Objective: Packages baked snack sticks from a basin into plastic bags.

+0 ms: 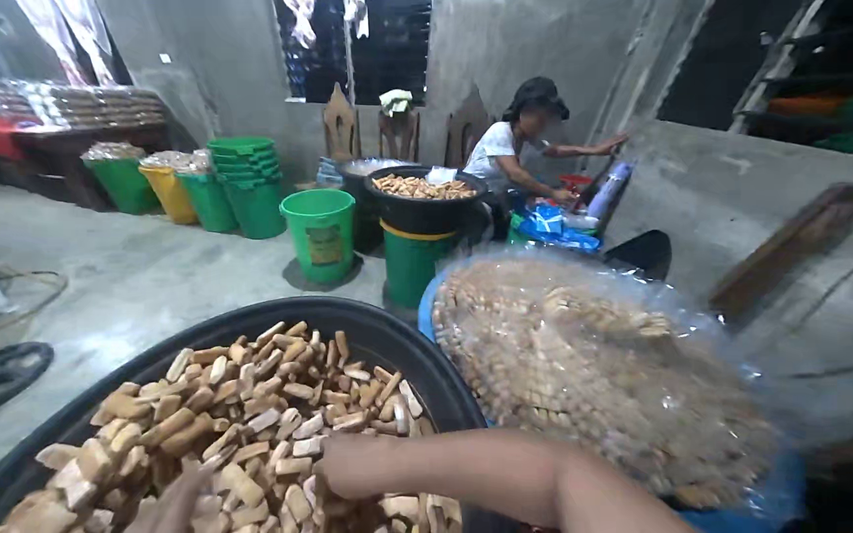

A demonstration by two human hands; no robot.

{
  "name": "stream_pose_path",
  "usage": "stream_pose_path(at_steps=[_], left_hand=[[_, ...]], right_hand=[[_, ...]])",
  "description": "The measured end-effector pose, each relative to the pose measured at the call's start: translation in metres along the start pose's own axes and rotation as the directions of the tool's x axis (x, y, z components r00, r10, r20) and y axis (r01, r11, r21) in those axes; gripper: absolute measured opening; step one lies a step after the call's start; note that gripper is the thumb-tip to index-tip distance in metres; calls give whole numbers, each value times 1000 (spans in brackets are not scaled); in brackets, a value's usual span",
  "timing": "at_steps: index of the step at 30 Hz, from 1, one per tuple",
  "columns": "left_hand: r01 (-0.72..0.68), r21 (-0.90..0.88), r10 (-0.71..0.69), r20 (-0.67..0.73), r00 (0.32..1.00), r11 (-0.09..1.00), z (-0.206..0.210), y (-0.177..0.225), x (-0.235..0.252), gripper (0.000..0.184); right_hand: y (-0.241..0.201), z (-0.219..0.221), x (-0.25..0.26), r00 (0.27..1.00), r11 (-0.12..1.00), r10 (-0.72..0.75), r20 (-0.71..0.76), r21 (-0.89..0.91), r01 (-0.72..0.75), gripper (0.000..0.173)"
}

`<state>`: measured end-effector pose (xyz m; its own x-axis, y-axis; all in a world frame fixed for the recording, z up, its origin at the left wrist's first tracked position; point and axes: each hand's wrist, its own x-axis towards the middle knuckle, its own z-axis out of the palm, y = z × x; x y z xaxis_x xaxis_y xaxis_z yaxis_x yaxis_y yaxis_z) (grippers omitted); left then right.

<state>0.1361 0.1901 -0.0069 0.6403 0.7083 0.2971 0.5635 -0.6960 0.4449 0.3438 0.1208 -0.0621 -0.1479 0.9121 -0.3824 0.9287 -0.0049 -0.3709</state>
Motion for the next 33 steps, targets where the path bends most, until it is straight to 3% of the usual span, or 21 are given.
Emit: stream_pose_path(at_steps=[3, 5, 7, 10, 13, 16, 19, 23, 25, 27, 28, 30, 31, 33], left_hand=[[-44, 79, 21, 276, 961, 996, 26, 9, -4, 32], [-6, 157, -67, 457, 887, 988, 43, 9, -6, 28], [80, 148, -147, 530, 835, 986, 55, 5, -7, 27], [236, -106, -165, 449, 878, 966, 63, 5, -7, 43], [173, -323, -46, 364, 930, 930, 61, 8, -5, 50], [17, -265, 49, 239, 970, 964, 60, 23, -5, 52], [-38, -228, 68, 126, 990, 973, 61, 34, -8, 54], [-137, -232, 138, -10, 990, 963, 50, 55, -11, 62], [-262, -242, 253, -70, 965, 934, 40, 73, -16, 57], [-364, -304, 318, -190, 929, 880, 27, 67, -19, 42], [-375, -378, 292, -260, 920, 847, 19, 53, -18, 38], [-238, -558, 73, -301, 951, 795, 1, 24, -13, 47], [-114, -669, -56, -226, 972, 734, -6, 15, -11, 53], [116, -867, -235, -1, 972, 484, -3, 8, -7, 33]], right_hand=[[8, 6, -7, 999, 999, 29, -18, 25, -28, 27], [7, -3, -13, 994, 982, 26, -106, 190, -6, 31], [4, -18, -25, 972, 893, -24, -234, 432, 126, 38], [-3, -24, -41, 952, 771, -97, -292, 582, 257, 39], [-8, -19, -46, 917, 884, -73, -392, 401, 242, 36], [-18, -9, -44, 880, 955, -151, -451, 161, 247, 29], [-33, -20, -45, 938, 941, -102, -331, 274, 199, 32], [-37, -39, -44, 950, 921, 50, -310, 381, 76, 36], [-41, -47, -47, 946, 904, 66, -318, 420, 78, 31], [-41, -54, -51, 923, 896, -2, -384, 409, 172, 27], [-39, -58, -53, 893, 895, -68, -444, 369, 252, 29], [-42, -72, -65, 829, 863, -165, -534, 329, 384, 36], [-43, -76, -69, 793, 830, -213, -570, 323, 455, 37], [-46, -84, -79, 780, 798, -302, -548, 302, 521, 38]])
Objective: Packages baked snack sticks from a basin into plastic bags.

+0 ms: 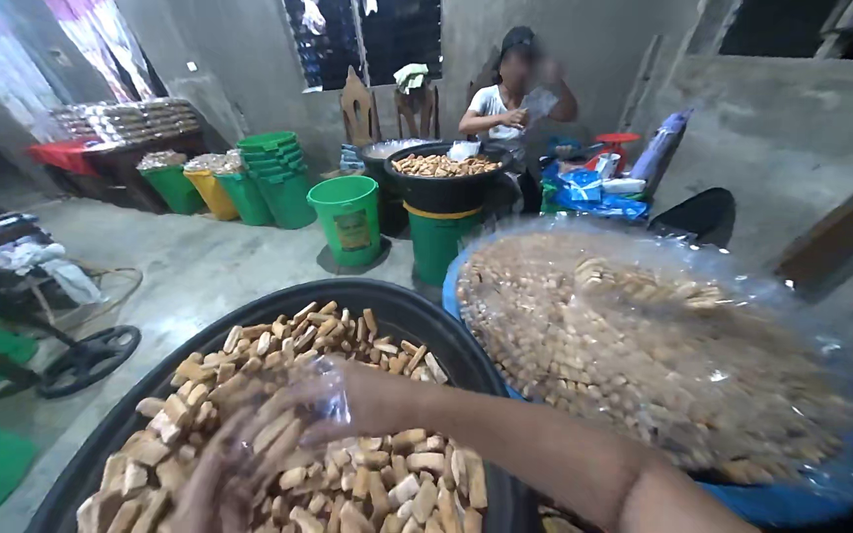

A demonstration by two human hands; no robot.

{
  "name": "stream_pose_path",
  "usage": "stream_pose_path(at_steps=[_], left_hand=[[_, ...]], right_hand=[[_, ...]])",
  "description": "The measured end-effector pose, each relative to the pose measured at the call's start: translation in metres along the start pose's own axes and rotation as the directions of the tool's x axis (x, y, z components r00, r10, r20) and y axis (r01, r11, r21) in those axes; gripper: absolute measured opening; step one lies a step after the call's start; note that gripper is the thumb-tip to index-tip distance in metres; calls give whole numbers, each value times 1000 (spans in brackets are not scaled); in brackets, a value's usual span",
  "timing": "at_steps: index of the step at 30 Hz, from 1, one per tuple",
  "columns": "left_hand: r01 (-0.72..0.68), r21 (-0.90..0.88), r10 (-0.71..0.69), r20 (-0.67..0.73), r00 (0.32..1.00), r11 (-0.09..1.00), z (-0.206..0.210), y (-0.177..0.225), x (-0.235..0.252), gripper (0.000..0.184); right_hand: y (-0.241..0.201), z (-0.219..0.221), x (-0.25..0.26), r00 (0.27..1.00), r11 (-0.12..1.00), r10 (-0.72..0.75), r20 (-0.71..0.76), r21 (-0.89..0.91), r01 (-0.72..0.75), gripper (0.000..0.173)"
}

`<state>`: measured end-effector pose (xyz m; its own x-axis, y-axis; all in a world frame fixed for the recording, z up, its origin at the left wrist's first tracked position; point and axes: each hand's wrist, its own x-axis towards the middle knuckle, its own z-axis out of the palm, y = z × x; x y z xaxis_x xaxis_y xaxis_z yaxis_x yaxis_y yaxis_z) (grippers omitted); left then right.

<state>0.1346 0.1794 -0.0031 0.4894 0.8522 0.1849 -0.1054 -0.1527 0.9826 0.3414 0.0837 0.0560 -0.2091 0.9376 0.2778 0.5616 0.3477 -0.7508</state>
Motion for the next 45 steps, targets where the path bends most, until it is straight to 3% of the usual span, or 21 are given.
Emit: stream_pose_path(at_steps=[1, 3, 5, 8, 10, 12, 14, 16, 18, 22, 25, 27, 29, 30, 33, 36, 38, 40, 42, 43, 45], left_hand=[[96, -101, -92, 37, 995, 990, 6, -2, -1, 33], [128, -146, -122, 45, 991, 981, 21, 1, -4, 39], [127, -171, -141, -75, 987, 977, 32, 9, -3, 34], [66, -101, -94, -304, 948, 993, 39, 5, 3, 31], [31, 12, -23, -428, 904, 999, 25, -6, 9, 31], [70, 99, -6, -538, 843, 993, -6, -16, 14, 36], [147, 104, -49, -634, 772, 984, -32, -20, 18, 41], [187, 86, -80, -675, 734, 979, -41, -24, 20, 43], [225, 64, -127, -662, 738, 972, -40, -29, 23, 44], [301, -27, -256, -600, 758, 953, -34, -39, 25, 46], [283, -161, -321, -612, 723, 945, -32, -37, 25, 45], [259, -236, -350, -613, 708, 937, -31, -33, 26, 44], [261, -270, -374, -597, 710, 927, -27, -29, 26, 44], [269, -260, -373, -581, 724, 927, -24, -27, 25, 45], [275, -187, -332, -500, 800, 943, -4, -26, 21, 45], [254, -137, -288, -411, 865, 958, 17, -20, 15, 41], [214, -138, -253, -442, 860, 967, 17, -15, 13, 38], [190, -129, -229, -532, 815, 973, 3, -14, 14, 39], [153, -125, -197, -626, 755, 980, -16, -20, 19, 40], [146, -133, -198, -664, 721, 980, -24, -23, 21, 40], [139, -146, -202, -704, 681, 979, -31, -25, 24, 40]], right_hand=[[-8, -5, -1, 995, 1000, 13, 97, -25, -11, 39], [-24, -18, 1, 942, 993, 68, 327, -115, -32, 39], [-30, -24, 7, 905, 985, 99, 414, -169, -31, 38], [-34, 3, 21, 901, 960, 179, 396, -271, -72, 40], [-30, 17, 24, 931, 972, 140, 336, -228, -64, 39], [-1, 15, 28, 982, 982, 153, 112, -128, -139, 31], [43, 6, 36, 967, 951, 251, -51, -175, -256, 26], [88, 10, 41, 903, 857, 430, 27, -326, -398, 29], [128, 35, 44, 808, 751, 574, 135, -480, -453, 33], [157, 82, 46, 764, 638, 632, 130, -646, -418, 40], [140, 73, 45, 803, 709, 582, 128, -564, -424, 41], [111, 54, 39, 863, 804, 506, -6, -358, -474, 43], [78, 40, 26, 929, 941, 253, -271, -153, -301, 36], [64, 37, 21, 915, 983, 105, -389, -96, -153, 31], [41, 44, 20, 814, 961, -273, -512, -174, 213, 20], [43, 59, 34, 839, 879, -432, -332, -363, 309, 17], [44, 58, 41, 898, 902, -389, -207, -283, 325, 18], [56, 46, 46, 933, 959, -277, -230, -135, 251, 19], [79, 37, 50, 979, 971, -24, -203, -238, -26, 19], [91, 37, 55, 981, 917, 186, -61, -347, -196, 24], [122, 56, 65, 868, 745, 479, 132, -584, -322, 37]])
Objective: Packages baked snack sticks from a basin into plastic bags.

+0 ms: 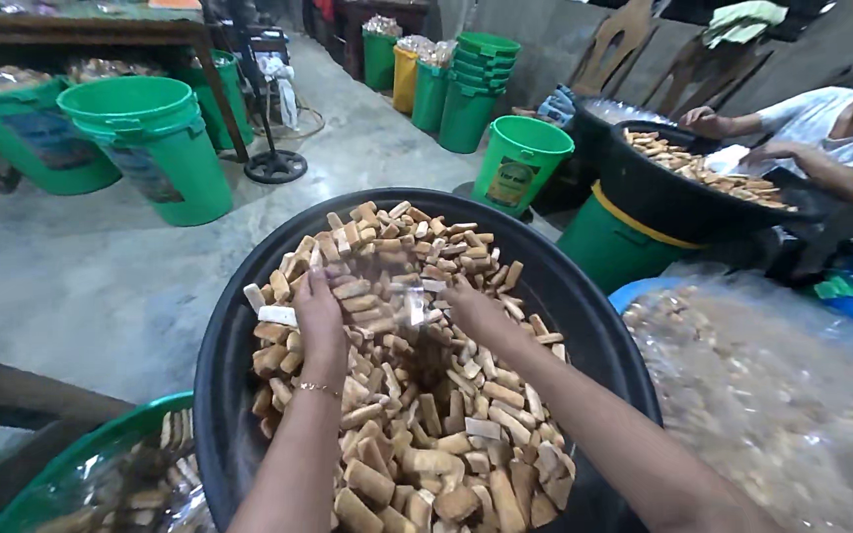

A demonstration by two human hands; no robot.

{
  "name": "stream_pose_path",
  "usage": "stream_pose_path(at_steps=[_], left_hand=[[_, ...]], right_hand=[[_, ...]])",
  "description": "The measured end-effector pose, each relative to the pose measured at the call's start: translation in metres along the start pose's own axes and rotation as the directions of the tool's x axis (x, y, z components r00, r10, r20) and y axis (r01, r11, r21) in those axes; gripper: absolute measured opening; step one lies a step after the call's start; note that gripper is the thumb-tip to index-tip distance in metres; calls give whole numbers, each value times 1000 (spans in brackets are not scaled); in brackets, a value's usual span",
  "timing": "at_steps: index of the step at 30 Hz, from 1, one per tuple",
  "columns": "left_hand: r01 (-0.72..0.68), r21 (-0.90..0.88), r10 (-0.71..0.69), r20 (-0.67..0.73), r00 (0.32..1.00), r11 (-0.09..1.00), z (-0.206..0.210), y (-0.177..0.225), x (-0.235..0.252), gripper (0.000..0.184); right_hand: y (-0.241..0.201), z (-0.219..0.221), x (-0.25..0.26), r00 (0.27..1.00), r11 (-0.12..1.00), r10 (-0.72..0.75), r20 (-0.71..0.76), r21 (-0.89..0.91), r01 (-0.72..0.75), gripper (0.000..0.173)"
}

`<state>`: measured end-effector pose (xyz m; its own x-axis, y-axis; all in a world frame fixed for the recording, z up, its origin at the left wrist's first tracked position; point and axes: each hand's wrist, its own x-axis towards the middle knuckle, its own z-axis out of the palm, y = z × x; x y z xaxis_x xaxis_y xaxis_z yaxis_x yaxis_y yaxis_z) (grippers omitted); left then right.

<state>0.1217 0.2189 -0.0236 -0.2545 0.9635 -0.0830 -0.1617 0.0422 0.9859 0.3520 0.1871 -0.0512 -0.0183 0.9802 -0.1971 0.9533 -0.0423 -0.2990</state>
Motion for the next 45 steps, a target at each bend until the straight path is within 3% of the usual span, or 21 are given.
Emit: stream_pose_path(at_steps=[3, 5, 13, 15, 17, 19, 21, 23, 25, 29, 31, 32, 34, 35, 37, 38, 39, 40, 41, 43, 45], left_hand=[[13, 11, -13, -5, 1000, 1000, 0, 1, 0, 40], [24, 18, -24, 1, 1000, 1000, -1, 2, 1, 41], [91, 1, -90, 44, 995, 996, -1, -6, 3, 42], [93, 10, -94, 41, 995, 996, -2, -7, 3, 42], [117, 7, -117, 42, 992, 993, -1, -8, 2, 42], [135, 5, -135, 55, 989, 991, 4, -6, -2, 43], [129, 17, -130, 92, 987, 992, 12, -2, -11, 43], [116, -5, -113, 175, 978, 993, 19, 0, -22, 42], [116, -39, -104, 246, 964, 992, 25, 3, -32, 42], [221, -185, -128, 414, 901, 958, 20, 11, -34, 41], [268, -287, -75, 541, 837, 920, 13, 16, -34, 38], [275, -319, -48, 571, 819, 907, 12, 18, -34, 36], [271, -342, -14, 598, 801, 900, 12, 18, -35, 31], [263, -339, -13, 589, 808, 903, 10, 18, -34, 29], [226, -346, -24, 502, 864, 911, 8, 17, -29, 27], [216, -359, -40, 439, 897, 908, 7, 16, -24, 27], [212, -372, -59, 382, 922, 904, 6, 16, -19, 28], [213, -382, -76, 344, 936, 899, 5, 15, -14, 28], [216, -397, -79, 334, 939, 892, 4, 13, -9, 30], [221, -406, -78, 341, 937, 887, 3, 12, -6, 29], [223, -411, -64, 367, 928, 884, 3, 11, -5, 33]], right_hand=[[17, 34, 25, 998, 968, 56, 26, -247, -48, 41], [22, 38, 33, 999, 950, 42, 15, -309, -35, 39], [16, 33, 11, 985, 974, 143, 95, -189, -123, 38], [12, 6, -8, 991, 991, 131, -8, -6, -131, 37], [8, -25, -38, 966, 955, 85, -244, 295, -9, 34], [0, -40, -67, 816, 859, 4, -578, 419, 293, 25], [-14, -44, -80, 599, 793, -153, -786, 264, 549, 21], [-28, -42, -76, 423, 775, -336, -842, 9, 632, 17], [-37, -38, -64, 384, 771, -443, -810, -127, 624, 16], [-47, -60, -55, 560, 779, -478, -677, -32, 626, 25], [-48, -67, -52, 543, 774, -455, -706, -13, 633, 26], [-51, -69, -51, 581, 774, -455, -675, 23, 633, 27], [-58, -73, -49, 749, 765, -454, -483, 219, 605, 31], [-57, -70, -43, 778, 730, -435, -454, 328, 599, 30], [-46, -49, -22, 728, 670, -319, -607, 399, 626, 25], [-39, -36, -12, 750, 750, -219, -624, 385, 539, 23], [-34, -25, -3, 851, 868, -114, -513, 365, 336, 22], [-30, -15, 8, 961, 950, -14, -277, 295, 99, 30], [-26, 0, 23, 996, 983, 65, -68, 175, -53, 40], [-20, 32, 40, 992, 994, 108, 59, -14, -107, 51], [-13, 46, 48, 999, 998, 34, -31, -55, -36, 48]])
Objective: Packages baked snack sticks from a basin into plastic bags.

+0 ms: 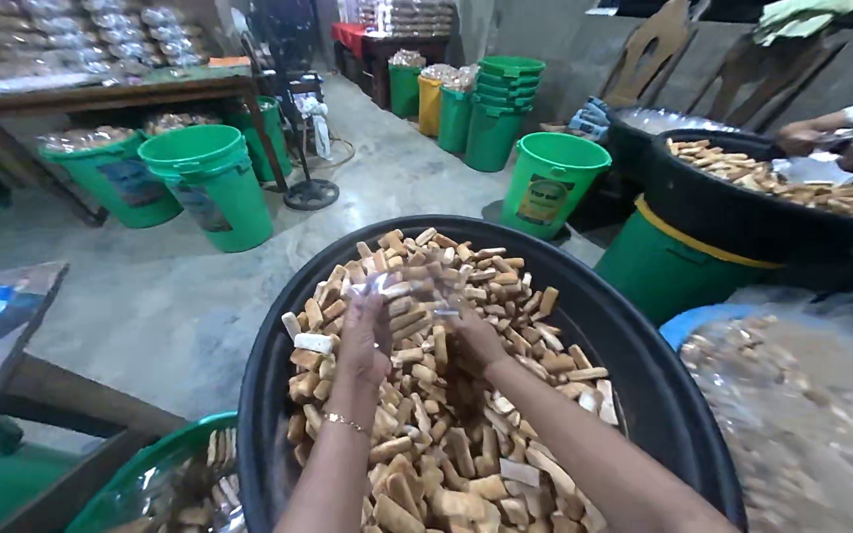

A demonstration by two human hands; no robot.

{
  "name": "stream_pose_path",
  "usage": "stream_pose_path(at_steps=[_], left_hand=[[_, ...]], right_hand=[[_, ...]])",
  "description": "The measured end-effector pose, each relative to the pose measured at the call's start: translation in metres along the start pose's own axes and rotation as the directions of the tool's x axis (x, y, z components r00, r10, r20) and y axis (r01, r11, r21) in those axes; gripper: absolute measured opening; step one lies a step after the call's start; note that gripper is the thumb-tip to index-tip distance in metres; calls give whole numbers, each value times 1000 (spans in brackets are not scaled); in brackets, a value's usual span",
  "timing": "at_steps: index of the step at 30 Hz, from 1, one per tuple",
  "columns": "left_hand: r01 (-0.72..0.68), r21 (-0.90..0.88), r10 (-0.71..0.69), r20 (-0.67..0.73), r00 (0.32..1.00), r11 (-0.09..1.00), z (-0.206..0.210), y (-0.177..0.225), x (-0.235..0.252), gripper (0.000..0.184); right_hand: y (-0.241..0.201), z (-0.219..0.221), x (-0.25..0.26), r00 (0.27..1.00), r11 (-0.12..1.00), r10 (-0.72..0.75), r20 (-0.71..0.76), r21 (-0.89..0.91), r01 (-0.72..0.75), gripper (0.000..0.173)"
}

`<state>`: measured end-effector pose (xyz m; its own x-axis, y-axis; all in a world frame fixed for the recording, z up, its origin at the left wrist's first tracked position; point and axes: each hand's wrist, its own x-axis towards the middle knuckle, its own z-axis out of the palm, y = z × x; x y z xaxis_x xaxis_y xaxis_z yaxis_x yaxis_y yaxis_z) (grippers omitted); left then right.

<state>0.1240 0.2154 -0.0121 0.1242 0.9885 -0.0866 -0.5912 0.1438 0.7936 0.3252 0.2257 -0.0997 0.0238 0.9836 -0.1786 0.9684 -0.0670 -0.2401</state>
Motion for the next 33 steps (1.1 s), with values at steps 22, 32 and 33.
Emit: stream_pose_path(at_steps=[22, 32, 33], left_hand=[[171, -25, -128, 559, 819, 985, 44, -33, -64, 55], [-77, 269, -67, 490, 869, 960, 61, -34, -83, 70], [-112, 289, -44, 482, 875, 951, 62, -33, -84, 73]], right_hand=[[17, -102, -139, 329, 707, -385, -862, -46, 706, 27], [21, -88, -187, 673, 818, -244, -698, 225, 530, 35], [25, -91, -193, 732, 764, -220, -645, 353, 540, 34]])
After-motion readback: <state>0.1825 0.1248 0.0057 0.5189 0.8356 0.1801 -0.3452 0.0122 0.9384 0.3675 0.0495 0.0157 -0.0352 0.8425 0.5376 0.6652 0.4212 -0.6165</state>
